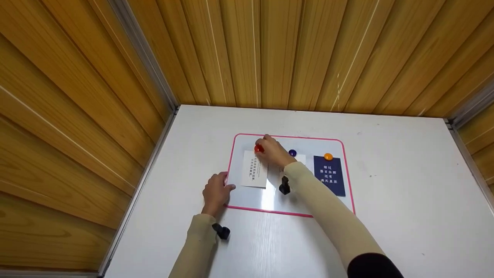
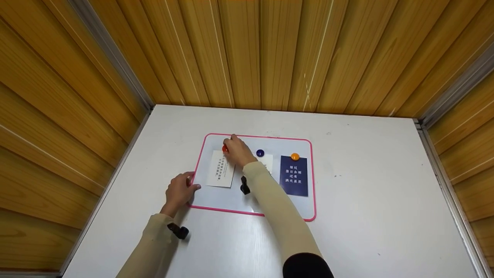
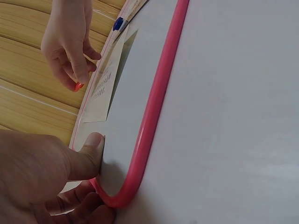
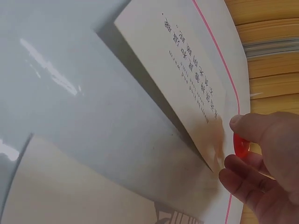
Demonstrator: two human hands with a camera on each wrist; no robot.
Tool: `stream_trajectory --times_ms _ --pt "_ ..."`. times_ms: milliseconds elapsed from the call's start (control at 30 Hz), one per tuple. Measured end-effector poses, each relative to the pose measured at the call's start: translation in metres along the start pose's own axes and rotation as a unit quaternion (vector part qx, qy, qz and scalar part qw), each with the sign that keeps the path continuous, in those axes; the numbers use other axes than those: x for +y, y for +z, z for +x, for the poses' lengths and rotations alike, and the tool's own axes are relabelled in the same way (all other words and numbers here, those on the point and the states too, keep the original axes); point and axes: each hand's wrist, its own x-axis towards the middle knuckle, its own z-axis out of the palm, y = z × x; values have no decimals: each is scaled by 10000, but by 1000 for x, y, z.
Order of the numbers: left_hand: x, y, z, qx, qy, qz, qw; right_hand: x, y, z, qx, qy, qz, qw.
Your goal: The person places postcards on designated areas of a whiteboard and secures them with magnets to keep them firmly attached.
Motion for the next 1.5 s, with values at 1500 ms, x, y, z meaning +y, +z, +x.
stream_trajectory --times_ms 1500 --pt "0 0 -2 73 44 -45 10000 -10 14 5 -35 -102 -286 9995"
